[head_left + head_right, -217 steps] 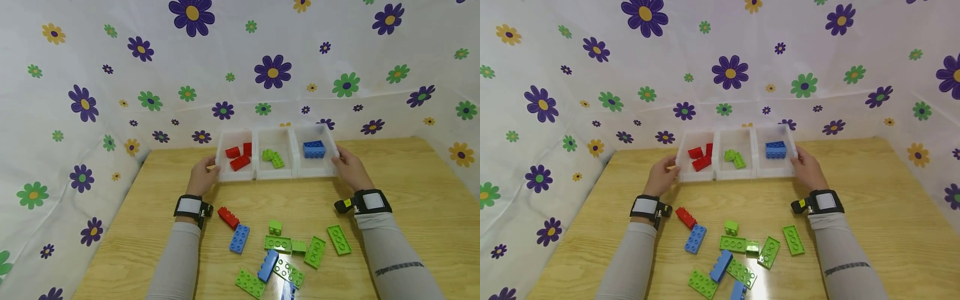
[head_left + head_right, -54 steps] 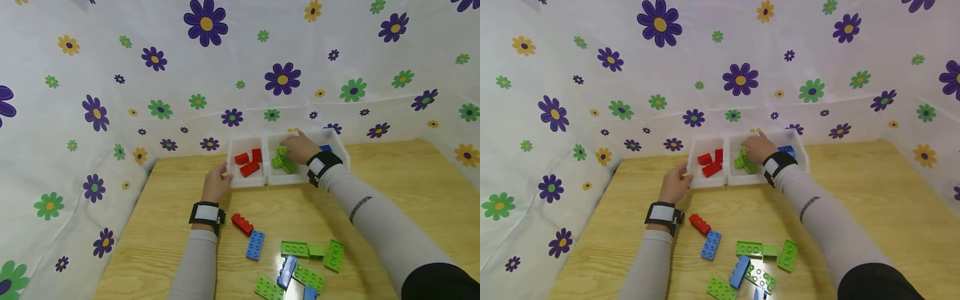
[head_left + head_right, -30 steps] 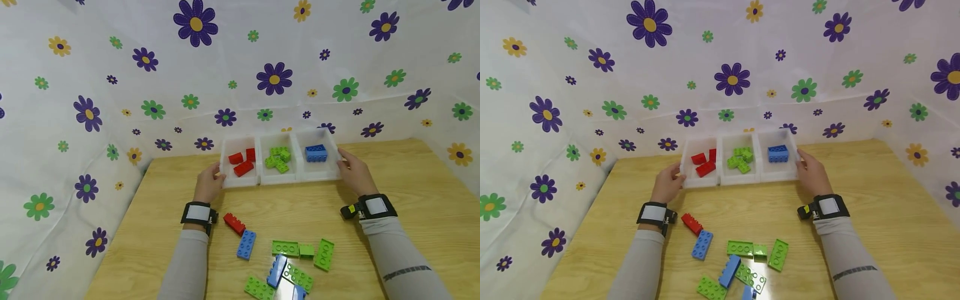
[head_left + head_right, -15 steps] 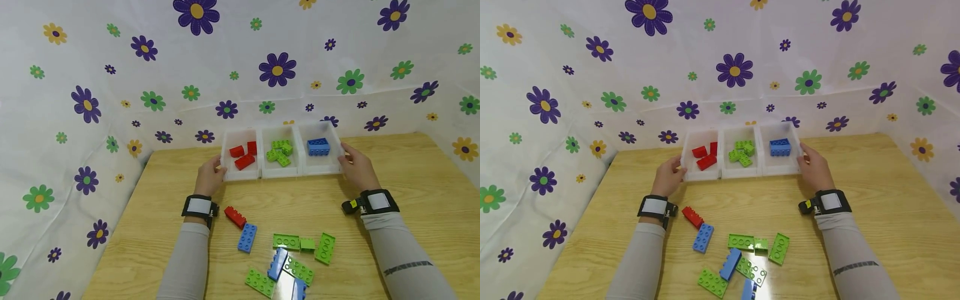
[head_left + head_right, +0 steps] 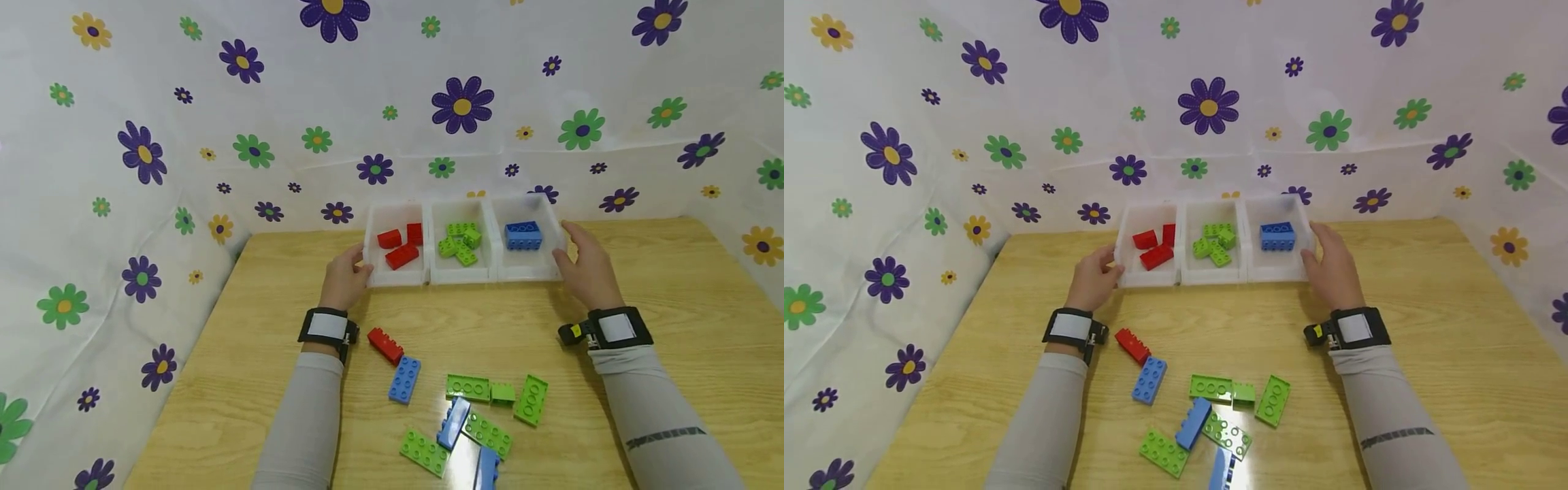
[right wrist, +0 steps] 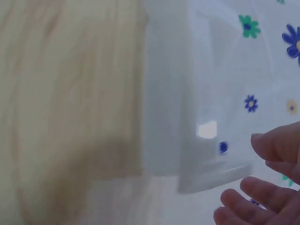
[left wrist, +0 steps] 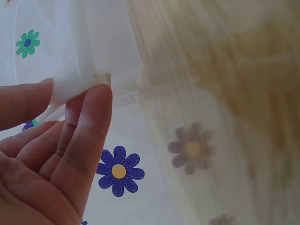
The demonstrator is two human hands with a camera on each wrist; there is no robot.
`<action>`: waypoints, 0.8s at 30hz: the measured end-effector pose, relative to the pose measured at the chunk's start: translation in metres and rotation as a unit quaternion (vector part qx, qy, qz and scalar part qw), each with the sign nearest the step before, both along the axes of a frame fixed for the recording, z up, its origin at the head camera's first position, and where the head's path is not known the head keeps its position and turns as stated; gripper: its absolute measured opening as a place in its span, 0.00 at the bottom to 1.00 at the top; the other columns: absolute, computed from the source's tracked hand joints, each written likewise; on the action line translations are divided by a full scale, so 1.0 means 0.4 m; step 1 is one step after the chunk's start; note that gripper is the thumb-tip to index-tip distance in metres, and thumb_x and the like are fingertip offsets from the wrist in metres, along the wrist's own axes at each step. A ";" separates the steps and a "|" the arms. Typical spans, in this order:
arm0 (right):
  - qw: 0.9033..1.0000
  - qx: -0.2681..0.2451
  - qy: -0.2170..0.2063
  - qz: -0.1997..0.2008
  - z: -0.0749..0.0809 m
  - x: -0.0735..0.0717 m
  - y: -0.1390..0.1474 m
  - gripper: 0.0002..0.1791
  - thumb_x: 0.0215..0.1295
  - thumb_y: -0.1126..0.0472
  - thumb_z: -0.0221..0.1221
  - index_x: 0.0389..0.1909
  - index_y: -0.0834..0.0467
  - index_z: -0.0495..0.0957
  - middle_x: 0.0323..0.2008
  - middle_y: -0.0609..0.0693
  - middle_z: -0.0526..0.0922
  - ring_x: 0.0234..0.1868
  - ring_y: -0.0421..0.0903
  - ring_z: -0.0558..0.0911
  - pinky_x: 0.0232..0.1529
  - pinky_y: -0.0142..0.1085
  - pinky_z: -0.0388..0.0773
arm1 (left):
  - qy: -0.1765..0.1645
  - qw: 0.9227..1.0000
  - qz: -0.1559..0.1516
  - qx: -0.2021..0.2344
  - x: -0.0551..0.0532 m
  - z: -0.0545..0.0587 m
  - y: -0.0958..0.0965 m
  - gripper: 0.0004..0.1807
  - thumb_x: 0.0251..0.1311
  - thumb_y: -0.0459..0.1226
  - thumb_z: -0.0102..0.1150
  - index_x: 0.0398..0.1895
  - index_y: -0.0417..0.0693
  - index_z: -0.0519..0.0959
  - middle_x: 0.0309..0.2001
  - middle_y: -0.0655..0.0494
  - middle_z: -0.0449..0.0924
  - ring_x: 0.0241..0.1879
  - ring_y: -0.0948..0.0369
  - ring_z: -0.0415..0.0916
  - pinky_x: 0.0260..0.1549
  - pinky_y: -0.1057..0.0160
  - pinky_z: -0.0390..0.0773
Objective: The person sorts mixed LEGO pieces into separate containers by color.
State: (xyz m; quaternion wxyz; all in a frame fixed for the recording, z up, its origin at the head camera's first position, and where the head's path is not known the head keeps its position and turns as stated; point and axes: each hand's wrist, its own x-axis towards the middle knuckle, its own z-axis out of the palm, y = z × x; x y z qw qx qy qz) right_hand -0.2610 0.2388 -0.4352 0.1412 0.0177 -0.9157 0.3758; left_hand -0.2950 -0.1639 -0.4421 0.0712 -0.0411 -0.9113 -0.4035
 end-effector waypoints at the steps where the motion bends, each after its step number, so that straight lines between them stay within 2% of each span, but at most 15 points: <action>1: 1.000 0.009 0.018 0.003 0.010 0.002 -0.005 0.28 0.64 0.59 0.50 0.65 0.55 0.56 0.62 0.58 0.58 0.60 0.59 0.60 0.54 0.55 0.58 | 0.000 1.000 -0.001 0.000 -0.002 0.005 0.002 0.26 0.56 0.34 0.56 0.60 0.50 0.66 0.50 0.50 0.74 0.36 0.60 0.72 0.32 0.65 0.75; 3: 0.998 0.022 0.059 0.018 0.031 0.013 -0.024 0.27 0.63 0.60 0.51 0.63 0.56 0.59 0.62 0.57 0.60 0.61 0.57 0.60 0.56 0.54 0.57 | -0.001 1.000 -0.005 0.002 -0.005 0.013 0.007 0.26 0.55 0.34 0.57 0.60 0.49 0.66 0.50 0.49 0.74 0.36 0.60 0.72 0.32 0.64 0.76; 5: 0.992 0.036 0.106 0.054 0.055 0.031 -0.056 0.25 0.61 0.62 0.53 0.60 0.57 0.64 0.59 0.57 0.64 0.59 0.55 0.62 0.56 0.51 0.59 | -0.003 1.000 -0.006 0.003 -0.009 0.017 0.010 0.26 0.55 0.34 0.57 0.60 0.49 0.67 0.50 0.49 0.74 0.37 0.60 0.72 0.33 0.64 0.76; 6: 0.987 0.044 0.129 0.081 0.065 0.044 -0.078 0.24 0.60 0.62 0.54 0.59 0.58 0.66 0.58 0.57 0.66 0.58 0.54 0.64 0.55 0.49 0.60 | -0.003 1.000 -0.007 0.002 -0.011 0.017 0.011 0.26 0.55 0.35 0.57 0.60 0.49 0.67 0.50 0.49 0.74 0.37 0.60 0.72 0.34 0.64 0.76; 8: 0.971 0.072 0.165 0.158 0.082 0.076 -0.136 0.23 0.59 0.62 0.56 0.56 0.57 0.68 0.55 0.56 0.69 0.57 0.52 0.66 0.55 0.46 0.63 | -0.005 1.000 -0.009 0.002 -0.014 0.017 0.014 0.26 0.55 0.35 0.57 0.60 0.49 0.66 0.50 0.50 0.74 0.38 0.60 0.73 0.35 0.64 0.76; 9: 0.958 0.092 0.176 0.207 0.090 0.096 -0.170 0.23 0.58 0.62 0.57 0.56 0.57 0.69 0.54 0.55 0.70 0.55 0.50 0.67 0.54 0.45 0.64 | -0.007 1.000 -0.009 0.001 -0.016 0.018 0.015 0.26 0.55 0.35 0.57 0.60 0.49 0.66 0.51 0.50 0.74 0.38 0.60 0.73 0.35 0.64 0.75; 11: 0.921 0.136 0.186 0.313 0.097 0.135 -0.244 0.24 0.57 0.60 0.58 0.56 0.54 0.69 0.54 0.53 0.70 0.55 0.48 0.68 0.53 0.42 0.65 | -0.007 1.000 -0.011 0.001 -0.018 0.018 0.016 0.26 0.55 0.35 0.57 0.60 0.49 0.66 0.50 0.50 0.74 0.39 0.60 0.73 0.36 0.63 0.75; 13: 0.872 0.190 0.176 0.416 0.097 0.172 -0.318 0.25 0.57 0.58 0.58 0.57 0.50 0.69 0.56 0.50 0.68 0.55 0.46 0.67 0.53 0.40 0.65 | -0.006 1.000 -0.011 0.002 -0.020 0.018 0.015 0.26 0.56 0.35 0.57 0.60 0.48 0.66 0.50 0.50 0.74 0.38 0.60 0.73 0.36 0.63 0.75; 15: 0.817 0.255 0.159 0.492 0.090 0.202 -0.382 0.26 0.58 0.58 0.57 0.59 0.46 0.67 0.60 0.48 0.64 0.55 0.46 0.66 0.52 0.42 0.66 | -0.004 1.000 -0.011 0.004 -0.020 0.016 0.011 0.26 0.56 0.35 0.56 0.60 0.48 0.66 0.50 0.50 0.74 0.39 0.60 0.73 0.36 0.62 0.75; 17: 0.770 0.315 0.140 0.537 0.078 0.224 -0.432 0.26 0.59 0.58 0.56 0.59 0.42 0.66 0.63 0.45 0.59 0.57 0.48 0.64 0.50 0.46 0.67 | -0.005 1.000 -0.009 0.010 -0.018 0.009 0.005 0.26 0.56 0.35 0.56 0.60 0.48 0.66 0.50 0.49 0.74 0.38 0.59 0.73 0.36 0.62 0.75; 18: 0.750 0.343 0.134 0.549 0.071 0.231 -0.452 0.26 0.60 0.59 0.55 0.59 0.40 0.66 0.64 0.43 0.58 0.57 0.49 0.63 0.49 0.48 0.67 | -0.007 1.000 -0.008 0.011 -0.016 0.005 0.002 0.27 0.56 0.35 0.56 0.60 0.48 0.66 0.50 0.49 0.74 0.39 0.59 0.73 0.36 0.62 0.75; 20: 0.720 0.391 0.124 0.559 0.061 0.242 -0.478 0.25 0.61 0.59 0.54 0.58 0.37 0.66 0.63 0.40 0.58 0.58 0.52 0.62 0.47 0.53 0.67 | -0.014 1.000 -0.008 0.019 -0.011 -0.006 -0.002 0.27 0.56 0.34 0.56 0.60 0.48 0.66 0.50 0.49 0.74 0.39 0.59 0.73 0.35 0.62 0.75; 22: 0.707 0.417 0.128 0.557 0.056 0.246 -0.493 0.23 0.61 0.59 0.54 0.56 0.35 0.68 0.60 0.37 0.63 0.57 0.53 0.63 0.45 0.54 0.68 | -0.023 1.000 -0.006 0.019 -0.009 -0.012 -0.005 0.27 0.56 0.34 0.56 0.61 0.48 0.65 0.51 0.49 0.74 0.39 0.59 0.73 0.35 0.63 0.75; 24: 0.703 0.431 0.138 0.549 0.055 0.248 -0.499 0.21 0.60 0.57 0.55 0.53 0.34 0.71 0.57 0.36 0.68 0.55 0.53 0.65 0.44 0.54 0.69 | -0.027 1.000 -0.003 0.016 -0.006 -0.017 -0.004 0.27 0.56 0.35 0.57 0.61 0.49 0.65 0.51 0.50 0.74 0.40 0.59 0.73 0.35 0.63 0.75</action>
